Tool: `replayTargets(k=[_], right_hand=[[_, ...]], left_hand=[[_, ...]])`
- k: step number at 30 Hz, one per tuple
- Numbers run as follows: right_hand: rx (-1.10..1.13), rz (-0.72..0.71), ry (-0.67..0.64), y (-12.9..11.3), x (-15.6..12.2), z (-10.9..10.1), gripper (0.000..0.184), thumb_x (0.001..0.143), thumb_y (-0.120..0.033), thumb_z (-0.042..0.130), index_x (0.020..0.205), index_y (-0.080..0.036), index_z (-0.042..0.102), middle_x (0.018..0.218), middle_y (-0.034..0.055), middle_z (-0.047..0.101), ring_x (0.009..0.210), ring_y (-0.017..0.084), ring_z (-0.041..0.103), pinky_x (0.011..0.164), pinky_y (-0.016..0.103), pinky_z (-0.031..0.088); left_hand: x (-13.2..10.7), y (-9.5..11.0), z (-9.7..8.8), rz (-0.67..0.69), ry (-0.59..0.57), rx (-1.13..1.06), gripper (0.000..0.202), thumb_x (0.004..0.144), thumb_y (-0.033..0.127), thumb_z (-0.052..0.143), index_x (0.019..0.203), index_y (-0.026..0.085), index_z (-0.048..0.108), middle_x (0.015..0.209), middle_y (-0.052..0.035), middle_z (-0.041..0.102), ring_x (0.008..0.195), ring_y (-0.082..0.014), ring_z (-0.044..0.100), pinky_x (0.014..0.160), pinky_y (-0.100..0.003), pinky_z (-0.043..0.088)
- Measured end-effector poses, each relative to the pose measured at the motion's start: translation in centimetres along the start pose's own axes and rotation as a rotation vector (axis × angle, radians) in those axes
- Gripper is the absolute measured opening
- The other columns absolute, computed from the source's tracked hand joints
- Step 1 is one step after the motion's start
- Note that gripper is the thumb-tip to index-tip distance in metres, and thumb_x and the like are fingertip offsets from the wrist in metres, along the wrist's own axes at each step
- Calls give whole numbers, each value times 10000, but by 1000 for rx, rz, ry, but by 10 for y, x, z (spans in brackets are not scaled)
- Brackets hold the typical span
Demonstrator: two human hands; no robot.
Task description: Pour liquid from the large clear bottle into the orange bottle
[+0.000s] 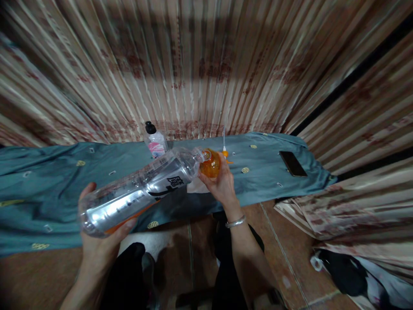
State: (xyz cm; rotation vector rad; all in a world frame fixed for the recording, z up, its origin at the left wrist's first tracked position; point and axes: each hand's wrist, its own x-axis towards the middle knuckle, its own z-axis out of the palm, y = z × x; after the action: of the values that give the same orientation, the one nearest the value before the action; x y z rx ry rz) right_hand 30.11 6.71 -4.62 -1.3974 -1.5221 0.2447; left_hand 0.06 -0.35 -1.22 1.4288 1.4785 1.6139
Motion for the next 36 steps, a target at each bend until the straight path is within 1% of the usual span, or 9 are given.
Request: replayTargets(k=[5, 11, 14, 16, 20, 24, 27, 30, 36], right_hand=[[9, 4, -2, 1, 0, 1, 935, 824, -581, 835, 1584, -238, 411, 1520, 171, 621, 1391, 351, 624, 1168, 576, 523], [-2, 19, 1, 2, 0, 0, 926, 819, -587, 834, 1577, -244, 427, 1518, 167, 621, 1395, 364, 619, 1169, 590, 521], [-5, 19, 10, 3, -1, 0, 939, 814, -598, 832, 1578, -231, 428, 1530, 178, 606, 1405, 380, 607, 1171, 606, 515], [-5, 14, 8, 3, 0, 0, 943, 816, -604, 826, 1582, -233, 421, 1525, 176, 608, 1400, 380, 610, 1169, 609, 516], [-1, -1, -2, 2, 0, 0, 934, 827, -610, 815, 1587, -248, 410, 1504, 162, 623, 1385, 366, 621, 1165, 599, 525], [-14, 17, 0, 1, 1, 0, 962, 804, -618, 831, 1579, -230, 416, 1506, 179, 620, 1379, 380, 625, 1157, 611, 527], [-14, 33, 6, 1, 1, 0, 968, 797, -629, 829, 1567, -203, 426, 1501, 201, 622, 1375, 391, 631, 1158, 628, 519], [-3, 37, -1, 1, 1, -1, 942, 808, -619, 819, 1558, -201, 432, 1479, 199, 638, 1366, 382, 641, 1158, 625, 520], [-11, 60, -16, -3, 3, -1, 940, 792, -607, 839, 1552, -227, 438, 1430, 166, 676, 1328, 364, 670, 1141, 595, 547]], left_hand=[[3, -6, -5, -10, -37, 14, 1203, 511, 401, 956, 1586, 311, 423, 1254, -94, 641, 1049, -319, 682, 912, -468, 614], [1, -12, -1, 78, 54, 14, 1150, 521, 530, 935, 1559, 335, 481, 1234, -87, 648, 1010, -315, 681, 876, -465, 622], [2, -12, -6, 33, -29, 28, 1190, 519, 441, 956, 1584, 348, 433, 1317, -96, 623, 1119, -337, 665, 981, -490, 594], [3, -12, -9, 15, -43, 35, 1213, 514, 407, 961, 1593, 352, 410, 1317, -93, 620, 1109, -329, 664, 1005, -491, 581], [4, -7, -5, 5, 16, 12, 1251, 449, 447, 966, 1578, 305, 445, 1242, -85, 641, 1023, -292, 662, 960, -469, 583], [4, -6, 0, 16, 55, -20, 1281, 393, 473, 964, 1557, 283, 465, 1162, -62, 660, 956, -257, 660, 896, -432, 588], [4, -9, -3, 12, 51, 5, 1297, 384, 469, 964, 1562, 276, 456, 1214, -72, 648, 1000, -264, 653, 958, -455, 572], [5, -11, -5, 3, 52, 31, 1330, 369, 474, 967, 1575, 272, 444, 1297, -91, 623, 1082, -288, 634, 1049, -498, 532], [5, -8, -5, 42, 68, 44, 1296, 384, 536, 955, 1562, 299, 471, 1249, -68, 637, 1029, -269, 644, 1017, -475, 567]])
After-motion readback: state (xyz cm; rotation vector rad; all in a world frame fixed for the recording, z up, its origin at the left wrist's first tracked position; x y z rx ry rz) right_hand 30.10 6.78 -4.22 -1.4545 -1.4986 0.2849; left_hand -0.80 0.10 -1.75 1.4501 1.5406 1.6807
